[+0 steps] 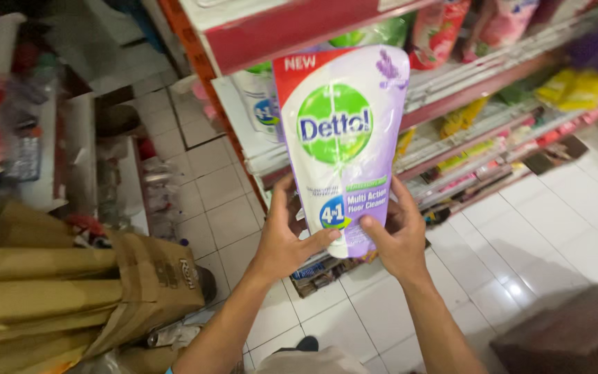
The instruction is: The person picks up packaged cleaning products from a cardboard box on the floor, wipes them with a cloth, scans them with a handheld barcode scanner, and places them on a nearby shelf. The person repeats this process for multiple items including Dettol and Klin packages.
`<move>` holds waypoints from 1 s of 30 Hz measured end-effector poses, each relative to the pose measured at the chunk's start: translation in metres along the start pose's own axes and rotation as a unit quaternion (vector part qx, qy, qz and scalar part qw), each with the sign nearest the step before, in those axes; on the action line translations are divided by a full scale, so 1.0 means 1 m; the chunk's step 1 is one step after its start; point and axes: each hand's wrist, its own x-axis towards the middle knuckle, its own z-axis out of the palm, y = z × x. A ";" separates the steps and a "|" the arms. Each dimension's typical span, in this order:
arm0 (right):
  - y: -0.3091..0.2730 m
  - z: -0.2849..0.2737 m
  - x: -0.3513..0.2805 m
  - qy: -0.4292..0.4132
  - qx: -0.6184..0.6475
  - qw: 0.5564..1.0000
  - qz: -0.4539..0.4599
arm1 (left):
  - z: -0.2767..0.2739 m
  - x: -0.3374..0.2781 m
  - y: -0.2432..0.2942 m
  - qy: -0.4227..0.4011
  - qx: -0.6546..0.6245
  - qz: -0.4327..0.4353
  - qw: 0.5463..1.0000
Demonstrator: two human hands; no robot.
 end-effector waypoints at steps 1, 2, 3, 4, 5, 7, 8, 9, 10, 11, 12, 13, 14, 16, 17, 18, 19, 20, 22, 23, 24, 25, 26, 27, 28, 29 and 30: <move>-0.005 0.006 0.005 -0.003 -0.008 1.000 -0.007 | 0.001 -0.002 0.000 0.032 0.003 -0.001 0.999; -0.009 0.012 0.011 -0.005 -0.015 1.000 -0.014 | 0.002 -0.004 0.000 0.064 0.005 -0.002 0.998; -0.013 0.017 0.016 -0.006 -0.024 0.999 -0.023 | 0.001 -0.005 0.001 0.093 0.006 -0.002 0.996; -0.017 0.022 0.020 -0.010 -0.018 1.000 -0.015 | -0.001 -0.005 0.004 0.112 0.053 -0.015 0.992; -0.020 0.025 0.023 -0.014 -0.011 1.000 -0.004 | 0.000 -0.008 0.007 0.130 0.100 -0.031 0.986; -0.023 0.030 0.032 -0.015 0.015 1.000 0.007 | 0.000 -0.012 0.016 0.124 0.145 -0.024 0.981; -0.022 0.032 0.037 -0.013 0.034 0.999 0.007 | -0.001 -0.014 0.021 0.098 0.144 0.000 0.985; -0.022 0.033 0.044 -0.010 0.054 0.998 0.006 | -0.001 -0.012 0.026 0.070 0.144 0.025 0.987; -0.023 0.034 0.049 -0.017 0.045 0.999 -0.006 | 0.000 -0.008 0.029 0.078 0.142 0.032 0.986; -0.023 0.033 0.052 -0.024 0.035 0.999 -0.017 | 0.001 -0.006 0.032 0.087 0.139 0.036 0.986; -0.022 0.034 0.054 -0.030 0.025 0.999 -0.027 | 0.002 -0.004 0.033 0.096 0.136 0.041 0.985; -0.021 0.035 0.057 -0.052 0.026 0.997 -0.052 | 0.001 -0.001 0.034 0.102 0.156 0.062 0.981; -0.020 0.037 0.059 -0.073 0.027 0.994 -0.076 | 0.000 0.003 0.035 0.107 0.176 0.084 0.975; -0.021 0.038 0.061 -0.101 -0.008 0.990 -0.101 | -0.004 0.007 0.035 0.116 0.209 0.118 0.964; -0.024 0.035 0.063 -0.111 -0.044 0.987 -0.104 | -0.007 0.010 0.035 0.122 0.223 0.133 0.958; -0.027 0.033 0.066 -0.119 -0.079 0.984 -0.108 | -0.009 0.013 0.034 0.127 0.237 0.149 0.952; -0.030 0.030 0.069 -0.134 -0.102 0.982 -0.087 | -0.012 0.015 0.034 0.129 0.237 0.147 0.952; -0.034 0.028 0.074 -0.148 -0.126 0.979 -0.067 | -0.013 0.018 0.033 0.130 0.238 0.145 0.952; -0.037 0.029 0.079 -0.160 -0.117 0.978 -0.067 | -0.014 0.019 0.032 0.140 0.239 0.138 0.951; -0.037 0.032 0.082 -0.159 -0.087 0.979 -0.089 | -0.014 0.021 0.032 0.147 0.238 0.136 0.950; -0.037 0.033 0.086 -0.157 -0.056 0.980 -0.111 | -0.014 0.023 0.031 0.155 0.238 0.133 0.949; -0.036 0.036 0.088 -0.133 -0.032 0.984 -0.112 | -0.015 0.025 0.031 0.170 0.272 0.151 0.935; -0.033 0.041 0.089 -0.109 -0.007 0.988 -0.113 | -0.016 0.028 0.030 0.184 0.306 0.168 0.919; -0.031 0.044 0.090 -0.085 0.018 0.990 -0.112 | -0.017 0.030 0.030 0.198 0.338 0.183 0.902; -0.027 0.046 0.092 -0.068 0.029 0.991 -0.109 | -0.018 0.033 0.029 0.205 0.351 0.184 0.895; -0.023 0.050 0.095 -0.050 0.041 0.992 -0.106 | -0.019 0.037 0.029 0.212 0.364 0.185 0.888; -0.020 0.053 0.099 -0.033 0.053 0.993 -0.103 | -0.020 0.040 0.028 0.218 0.377 0.186 0.880</move>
